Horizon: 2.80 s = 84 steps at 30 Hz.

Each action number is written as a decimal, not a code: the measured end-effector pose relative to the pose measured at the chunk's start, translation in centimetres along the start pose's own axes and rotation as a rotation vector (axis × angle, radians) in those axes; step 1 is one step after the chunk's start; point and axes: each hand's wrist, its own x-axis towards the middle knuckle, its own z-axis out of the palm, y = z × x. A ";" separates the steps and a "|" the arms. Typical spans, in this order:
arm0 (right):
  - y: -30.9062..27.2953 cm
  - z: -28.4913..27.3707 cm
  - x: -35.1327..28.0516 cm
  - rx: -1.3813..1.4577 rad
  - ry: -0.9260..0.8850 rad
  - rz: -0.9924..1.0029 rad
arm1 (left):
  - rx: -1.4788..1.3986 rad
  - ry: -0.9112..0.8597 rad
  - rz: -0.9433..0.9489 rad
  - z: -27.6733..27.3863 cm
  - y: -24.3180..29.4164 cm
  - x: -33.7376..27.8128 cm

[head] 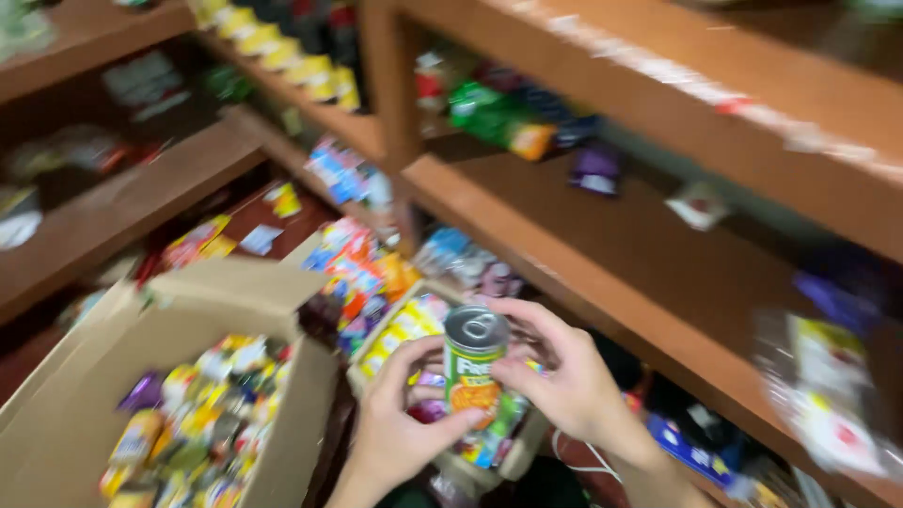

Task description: Organizing and stocking canned goods onto a wooden shelf from cardboard boxes on the floor.

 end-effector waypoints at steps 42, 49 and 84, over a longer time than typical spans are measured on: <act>-18.0 -43.5 -12.7 -0.540 0.842 -0.176 | 0.710 -0.359 0.766 50.8 18.8 14.1; -18.0 -45.3 -11.1 -0.522 0.910 -0.102 | 0.695 -0.389 0.666 51.3 19.7 14.5; -14.2 -49.9 -9.5 -0.607 0.785 -0.186 | 1.072 -0.683 0.346 51.5 22.1 14.2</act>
